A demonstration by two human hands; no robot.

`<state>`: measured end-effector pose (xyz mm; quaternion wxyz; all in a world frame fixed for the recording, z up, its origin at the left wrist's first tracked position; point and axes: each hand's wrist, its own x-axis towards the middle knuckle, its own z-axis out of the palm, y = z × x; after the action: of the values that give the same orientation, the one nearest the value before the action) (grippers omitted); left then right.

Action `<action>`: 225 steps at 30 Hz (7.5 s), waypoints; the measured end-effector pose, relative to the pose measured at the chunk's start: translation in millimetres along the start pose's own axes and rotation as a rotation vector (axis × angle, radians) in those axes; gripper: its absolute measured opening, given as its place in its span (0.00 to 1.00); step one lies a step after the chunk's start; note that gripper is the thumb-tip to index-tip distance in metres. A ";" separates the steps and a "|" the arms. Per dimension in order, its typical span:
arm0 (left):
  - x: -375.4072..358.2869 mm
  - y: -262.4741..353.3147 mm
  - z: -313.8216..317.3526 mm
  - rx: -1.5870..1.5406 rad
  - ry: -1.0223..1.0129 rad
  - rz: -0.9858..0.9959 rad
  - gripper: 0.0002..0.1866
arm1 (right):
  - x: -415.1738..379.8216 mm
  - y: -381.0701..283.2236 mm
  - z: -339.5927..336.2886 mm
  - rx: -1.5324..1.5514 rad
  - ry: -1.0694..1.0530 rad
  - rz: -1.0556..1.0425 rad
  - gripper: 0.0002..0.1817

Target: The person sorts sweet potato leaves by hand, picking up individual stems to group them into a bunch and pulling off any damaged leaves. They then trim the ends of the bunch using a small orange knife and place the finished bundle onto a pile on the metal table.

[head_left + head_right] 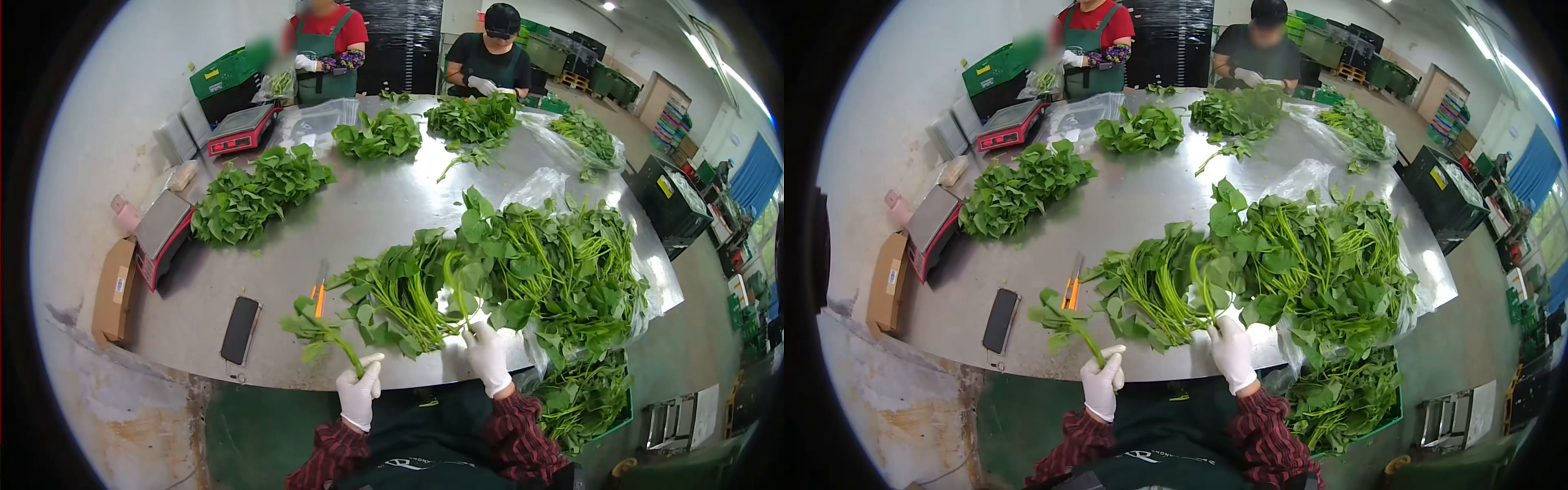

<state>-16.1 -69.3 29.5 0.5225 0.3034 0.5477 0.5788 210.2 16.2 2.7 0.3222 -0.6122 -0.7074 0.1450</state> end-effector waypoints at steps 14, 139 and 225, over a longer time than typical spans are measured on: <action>35.5 38.5 71.2 -0.092 -0.233 -0.005 0.13 | -22.8 -38.8 -24.2 0.217 0.086 -0.272 0.05; 71.2 40.4 133.1 -0.183 -0.888 -0.208 0.18 | -9.3 -47.5 -103.6 0.920 -0.363 0.448 0.13; 32.1 63.0 22.6 -0.550 -0.057 0.234 0.08 | 50.2 31.2 -44.6 -0.235 0.551 -0.059 0.09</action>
<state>-21.0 -22.9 87.2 0.5297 0.2278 0.3170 0.7530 260.4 62.4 31.5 0.4328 -0.6407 -0.6229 -0.1190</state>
